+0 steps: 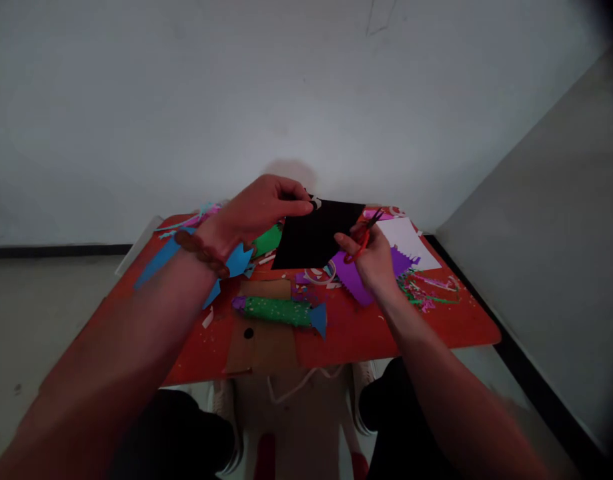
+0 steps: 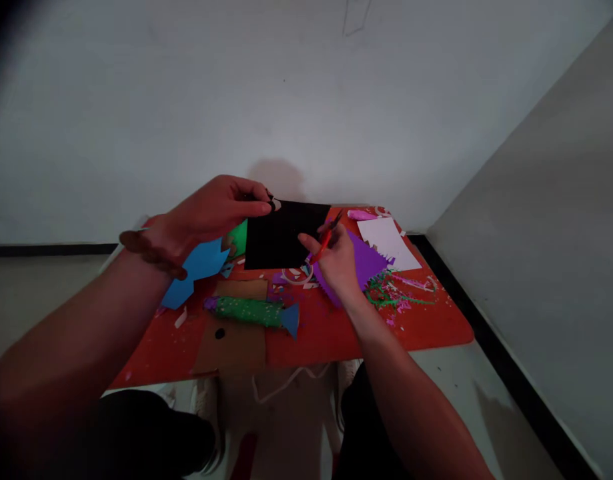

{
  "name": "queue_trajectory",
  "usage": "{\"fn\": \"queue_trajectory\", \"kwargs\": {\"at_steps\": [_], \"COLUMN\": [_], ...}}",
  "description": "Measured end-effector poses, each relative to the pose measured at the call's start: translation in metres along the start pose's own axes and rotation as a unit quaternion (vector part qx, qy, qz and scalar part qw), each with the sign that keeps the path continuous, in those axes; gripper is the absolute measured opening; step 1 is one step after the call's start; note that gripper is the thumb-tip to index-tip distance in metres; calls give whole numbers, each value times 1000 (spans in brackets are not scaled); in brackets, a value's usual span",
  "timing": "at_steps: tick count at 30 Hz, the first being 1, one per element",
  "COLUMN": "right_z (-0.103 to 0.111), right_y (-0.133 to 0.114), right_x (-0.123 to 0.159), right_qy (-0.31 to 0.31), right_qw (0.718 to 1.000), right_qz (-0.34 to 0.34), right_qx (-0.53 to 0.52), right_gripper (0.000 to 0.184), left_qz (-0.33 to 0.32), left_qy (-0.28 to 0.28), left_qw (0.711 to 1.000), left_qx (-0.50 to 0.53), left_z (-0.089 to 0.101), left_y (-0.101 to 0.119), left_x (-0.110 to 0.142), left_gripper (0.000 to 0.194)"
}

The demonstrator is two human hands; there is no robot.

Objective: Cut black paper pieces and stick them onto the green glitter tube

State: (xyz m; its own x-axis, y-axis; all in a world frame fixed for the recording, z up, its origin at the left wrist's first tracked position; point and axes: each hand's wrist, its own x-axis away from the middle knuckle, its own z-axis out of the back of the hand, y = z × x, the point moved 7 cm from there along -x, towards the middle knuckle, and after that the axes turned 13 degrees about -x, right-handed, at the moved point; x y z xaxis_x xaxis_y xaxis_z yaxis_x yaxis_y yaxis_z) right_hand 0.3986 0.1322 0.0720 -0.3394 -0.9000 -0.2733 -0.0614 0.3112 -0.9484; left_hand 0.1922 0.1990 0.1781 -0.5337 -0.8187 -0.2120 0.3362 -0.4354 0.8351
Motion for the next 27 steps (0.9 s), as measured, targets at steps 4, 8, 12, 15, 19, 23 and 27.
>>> {"fn": "queue_trajectory", "kwargs": {"at_steps": [4,8,12,15,19,23,27], "right_z": [13,40,61,70,77,71,54], "right_y": [0,-8,8,28,40,24,10], "right_x": [-8,-15,-27,-36,-38,-28,-16], "right_qy": [52,112,102,73,58,64,17], "right_qw": [998,993,990,970,907,847,830], "right_qz": [20,28,-28,-72,-92,-32,24], "right_qx": [-25,10,89,219,408,526,557], "right_gripper": [45,41,35,31,33,40,41], "left_qz": [-6,29,103,160,203,233,243], "left_qy": [96,206,227,230,237,246,241], "left_qw": [992,976,964,946,930,918,922], "left_qx": [83,70,96,160,196,205,181], "left_z": [-4,-4,-14,-24,-35,-42,-41], "left_y": [-11,-16,-25,-38,-56,-71,-80], "left_x": [12,38,69,93,118,137,153], "left_gripper": [10,14,17,19,20,20,25]}}
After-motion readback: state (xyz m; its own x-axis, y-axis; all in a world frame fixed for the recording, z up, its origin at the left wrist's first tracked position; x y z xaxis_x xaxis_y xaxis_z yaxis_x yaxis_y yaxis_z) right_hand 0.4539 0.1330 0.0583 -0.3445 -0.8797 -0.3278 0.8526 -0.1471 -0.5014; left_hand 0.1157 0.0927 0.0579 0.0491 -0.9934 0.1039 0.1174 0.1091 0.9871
